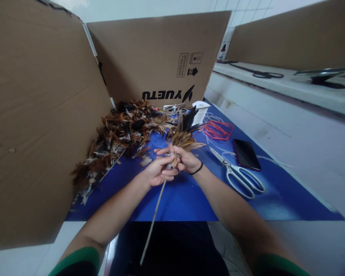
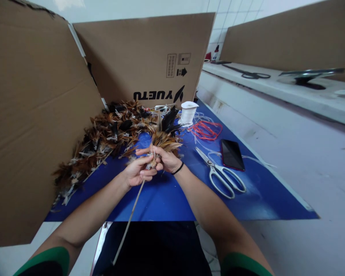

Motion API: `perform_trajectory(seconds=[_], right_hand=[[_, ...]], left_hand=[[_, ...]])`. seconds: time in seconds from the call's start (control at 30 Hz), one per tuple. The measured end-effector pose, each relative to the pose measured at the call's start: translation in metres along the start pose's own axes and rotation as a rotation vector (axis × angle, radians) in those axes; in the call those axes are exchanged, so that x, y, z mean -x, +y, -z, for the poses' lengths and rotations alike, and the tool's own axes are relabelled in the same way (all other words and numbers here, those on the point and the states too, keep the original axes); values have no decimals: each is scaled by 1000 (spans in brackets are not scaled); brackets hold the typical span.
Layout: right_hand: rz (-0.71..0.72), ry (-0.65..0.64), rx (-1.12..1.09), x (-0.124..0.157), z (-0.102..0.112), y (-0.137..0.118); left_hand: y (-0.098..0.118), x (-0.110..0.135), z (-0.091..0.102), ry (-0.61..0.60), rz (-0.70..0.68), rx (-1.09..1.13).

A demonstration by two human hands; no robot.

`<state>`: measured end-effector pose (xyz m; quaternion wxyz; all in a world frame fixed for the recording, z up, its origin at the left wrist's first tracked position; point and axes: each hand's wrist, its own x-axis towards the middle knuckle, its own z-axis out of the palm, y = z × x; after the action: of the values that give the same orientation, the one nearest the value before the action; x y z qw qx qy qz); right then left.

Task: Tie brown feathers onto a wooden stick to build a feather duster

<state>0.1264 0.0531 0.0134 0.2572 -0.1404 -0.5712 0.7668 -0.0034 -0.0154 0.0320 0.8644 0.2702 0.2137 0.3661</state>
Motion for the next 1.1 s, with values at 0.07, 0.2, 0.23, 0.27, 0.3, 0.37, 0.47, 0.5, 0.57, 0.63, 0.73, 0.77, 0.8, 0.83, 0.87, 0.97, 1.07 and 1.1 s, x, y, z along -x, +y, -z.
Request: perform_trajectory(seconds=[0.07,0.2,0.23,0.27,0.3,0.37,0.47,0.5,0.57,0.63,0.73,0.77,0.8,0.83,0.87,0.97,1.07,1.1], right_hand=[[17,-8,-14,0,-2,-1],[107,-31,-105,0,-2,0],[106,-30,-113,0,-2,0],[90,-31,-111,-1,-1,1],[62,-32,-106,-1,-1,2],[21,-18,-112,-2,-1,3],[25,35,-150,-4,-2,5],[25,46,-160,-5,-2,6],[23,63,-160,-7,-1,6],[34,111,-130,-8,2,5],[30,293,-8,-8,11,-2],[30,375,47,-7,16,-5],[39,459,103,-7,21,-8],[59,543,164,-5,27,-11],[83,622,232,-4,34,-14],[144,837,557,2,58,-21],[131,927,1008,11,76,-25],[102,912,1127,13,79,-25]], left_hand=[[0,1,0,2,-6,-5],[-1,3,-1,16,-37,-61],[-1,3,-1,17,-46,-81],[-2,3,-1,19,-55,-100],[-2,3,-1,20,-65,-119],[-2,3,-1,32,-82,-163],[-1,3,1,74,-122,-254],[1,3,2,100,-148,-286],[5,4,3,168,-212,-346],[11,6,5,241,-273,-391],[22,11,9,336,-337,-426],[26,13,10,374,-358,-430],[29,14,11,414,-379,-432],[32,16,12,456,-403,-432],[34,17,13,491,-420,-431],[39,19,17,572,-464,-433],[40,18,22,650,-460,-453],[40,17,23,667,-454,-461]])
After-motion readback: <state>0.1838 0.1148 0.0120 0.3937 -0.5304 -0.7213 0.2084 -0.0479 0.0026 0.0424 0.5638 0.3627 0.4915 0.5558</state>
